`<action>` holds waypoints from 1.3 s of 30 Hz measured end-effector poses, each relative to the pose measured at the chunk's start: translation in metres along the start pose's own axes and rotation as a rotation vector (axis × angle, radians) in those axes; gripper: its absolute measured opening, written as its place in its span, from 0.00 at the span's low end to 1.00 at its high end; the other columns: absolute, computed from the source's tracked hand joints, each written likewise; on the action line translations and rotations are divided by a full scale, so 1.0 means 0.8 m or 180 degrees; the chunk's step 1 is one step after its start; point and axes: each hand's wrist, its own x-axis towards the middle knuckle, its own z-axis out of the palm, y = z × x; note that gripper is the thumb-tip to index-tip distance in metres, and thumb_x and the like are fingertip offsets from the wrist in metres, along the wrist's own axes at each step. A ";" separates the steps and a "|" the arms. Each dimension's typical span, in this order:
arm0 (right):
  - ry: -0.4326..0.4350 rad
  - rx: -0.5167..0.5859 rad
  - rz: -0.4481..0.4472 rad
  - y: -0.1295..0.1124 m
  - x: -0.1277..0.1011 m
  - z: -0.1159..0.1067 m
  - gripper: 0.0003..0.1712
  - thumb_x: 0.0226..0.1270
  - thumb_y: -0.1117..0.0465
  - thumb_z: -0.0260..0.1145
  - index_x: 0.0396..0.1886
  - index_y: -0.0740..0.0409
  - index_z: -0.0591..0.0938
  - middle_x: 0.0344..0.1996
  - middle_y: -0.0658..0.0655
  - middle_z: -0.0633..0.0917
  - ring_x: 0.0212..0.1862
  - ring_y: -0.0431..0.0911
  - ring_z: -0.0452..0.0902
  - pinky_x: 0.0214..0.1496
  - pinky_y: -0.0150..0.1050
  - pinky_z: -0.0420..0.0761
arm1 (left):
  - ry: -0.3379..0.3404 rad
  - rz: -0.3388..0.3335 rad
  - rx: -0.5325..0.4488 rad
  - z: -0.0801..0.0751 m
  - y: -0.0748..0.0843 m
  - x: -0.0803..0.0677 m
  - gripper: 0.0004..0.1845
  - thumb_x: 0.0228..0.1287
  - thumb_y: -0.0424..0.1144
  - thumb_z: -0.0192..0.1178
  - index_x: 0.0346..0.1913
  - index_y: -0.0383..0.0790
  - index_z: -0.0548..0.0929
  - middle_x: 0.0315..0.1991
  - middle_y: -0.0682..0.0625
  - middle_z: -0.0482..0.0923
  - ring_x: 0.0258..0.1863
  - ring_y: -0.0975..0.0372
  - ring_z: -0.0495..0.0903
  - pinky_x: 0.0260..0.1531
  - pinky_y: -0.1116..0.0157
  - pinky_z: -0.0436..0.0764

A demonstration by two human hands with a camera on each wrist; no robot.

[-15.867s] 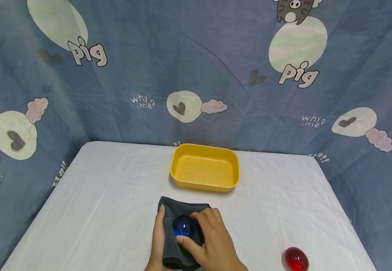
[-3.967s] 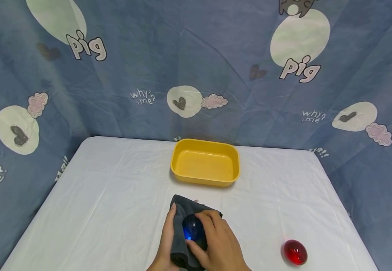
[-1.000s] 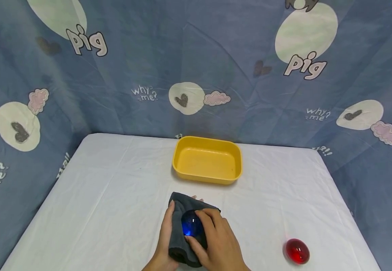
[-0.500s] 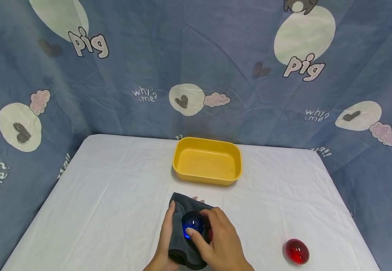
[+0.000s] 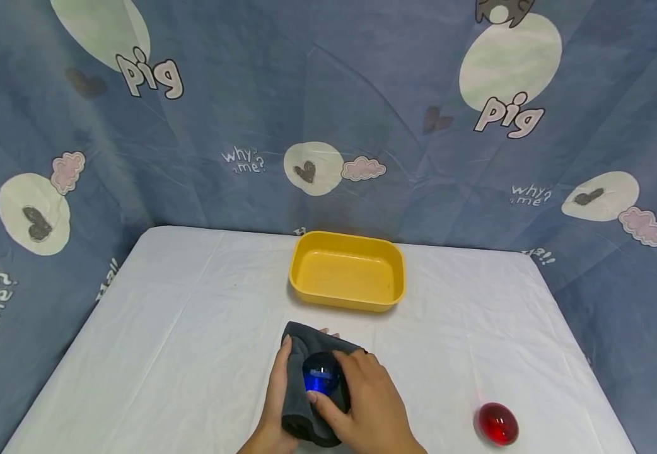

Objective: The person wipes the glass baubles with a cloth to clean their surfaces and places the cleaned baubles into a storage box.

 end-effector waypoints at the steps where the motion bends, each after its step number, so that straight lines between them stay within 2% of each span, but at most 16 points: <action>1: 0.0020 -0.0064 -0.0083 0.000 -0.001 0.000 0.40 0.69 0.32 0.68 0.65 0.58 0.81 0.49 0.50 0.82 0.49 0.42 0.78 0.48 0.45 0.83 | 0.0012 -0.0008 -0.0008 0.000 0.000 0.000 0.47 0.76 0.75 0.34 0.84 0.45 0.49 0.77 0.49 0.63 0.72 0.61 0.66 0.72 0.60 0.66; 5: 0.0306 -0.0220 -0.0419 -0.002 -0.004 0.004 0.44 0.67 0.36 0.72 0.71 0.59 0.75 0.56 0.57 0.79 0.52 0.47 0.79 0.44 0.45 0.82 | 0.0021 -0.0089 -0.0132 0.000 0.000 0.001 0.47 0.75 0.76 0.36 0.83 0.48 0.51 0.72 0.52 0.66 0.68 0.62 0.68 0.69 0.60 0.69; 10: 0.0624 -0.0238 -0.0532 -0.003 -0.004 0.011 0.35 0.72 0.37 0.67 0.64 0.60 0.79 0.54 0.59 0.79 0.50 0.49 0.79 0.42 0.45 0.81 | -0.0041 -0.0054 -0.0181 0.002 -0.001 0.003 0.47 0.75 0.76 0.36 0.83 0.47 0.52 0.76 0.53 0.64 0.71 0.62 0.66 0.71 0.61 0.66; 12: 0.0662 -0.0249 -0.0504 -0.004 -0.004 0.012 0.34 0.69 0.39 0.71 0.61 0.60 0.79 0.52 0.58 0.79 0.49 0.48 0.79 0.43 0.45 0.81 | -0.0019 -0.0045 -0.0180 0.002 -0.001 0.003 0.46 0.75 0.75 0.37 0.83 0.47 0.53 0.76 0.53 0.65 0.70 0.62 0.67 0.71 0.61 0.66; 15: 0.0721 -0.0258 -0.0507 -0.005 -0.003 0.014 0.36 0.57 0.44 0.80 0.58 0.61 0.80 0.50 0.58 0.79 0.48 0.48 0.79 0.43 0.45 0.81 | 0.0020 -0.0033 -0.0174 0.002 -0.002 0.003 0.46 0.76 0.75 0.36 0.83 0.47 0.53 0.74 0.52 0.67 0.69 0.62 0.68 0.70 0.60 0.68; 16: 0.0746 -0.0259 -0.0521 -0.005 -0.002 0.014 0.37 0.54 0.46 0.81 0.58 0.62 0.81 0.50 0.58 0.80 0.48 0.48 0.79 0.43 0.45 0.81 | 0.0030 -0.0032 -0.0184 0.002 -0.002 0.003 0.46 0.76 0.75 0.37 0.83 0.47 0.53 0.73 0.52 0.67 0.68 0.62 0.69 0.70 0.60 0.69; 18: 0.0738 -0.0224 -0.0500 -0.005 0.000 0.014 0.36 0.54 0.45 0.80 0.56 0.62 0.81 0.49 0.57 0.80 0.47 0.48 0.79 0.43 0.45 0.81 | 0.0037 -0.0020 -0.0208 0.001 -0.003 0.002 0.45 0.76 0.74 0.37 0.82 0.47 0.53 0.72 0.52 0.68 0.68 0.61 0.69 0.69 0.60 0.69; 23: 0.0600 0.0130 -0.0284 -0.002 0.002 0.012 0.32 0.62 0.40 0.76 0.54 0.59 0.81 0.47 0.52 0.82 0.49 0.46 0.79 0.49 0.45 0.83 | -0.0013 -0.0009 -0.0156 0.002 -0.004 0.001 0.46 0.76 0.75 0.35 0.82 0.47 0.51 0.72 0.52 0.68 0.69 0.61 0.69 0.70 0.58 0.69; 27: 0.0519 0.0390 -0.0072 0.002 0.003 0.010 0.29 0.60 0.41 0.78 0.51 0.55 0.83 0.44 0.47 0.83 0.47 0.41 0.77 0.49 0.41 0.83 | -0.0085 -0.0060 -0.0094 0.002 -0.004 -0.001 0.48 0.76 0.76 0.34 0.84 0.45 0.47 0.74 0.50 0.65 0.70 0.60 0.68 0.71 0.58 0.67; 33: 0.0532 0.0303 0.0145 0.001 0.004 0.012 0.24 0.64 0.37 0.74 0.41 0.52 0.85 0.35 0.42 0.81 0.39 0.37 0.71 0.39 0.33 0.78 | -0.0168 -0.0083 -0.0100 0.000 -0.004 -0.004 0.48 0.76 0.75 0.34 0.84 0.44 0.46 0.73 0.48 0.64 0.71 0.59 0.67 0.72 0.58 0.67; 39: 0.0390 0.0318 0.0489 -0.005 0.007 0.012 0.21 0.71 0.38 0.69 0.33 0.50 0.84 0.30 0.40 0.77 0.37 0.36 0.67 0.35 0.33 0.74 | -0.0116 -0.0207 -0.0073 -0.002 -0.004 -0.006 0.51 0.75 0.76 0.35 0.84 0.42 0.45 0.72 0.48 0.65 0.69 0.60 0.69 0.71 0.60 0.68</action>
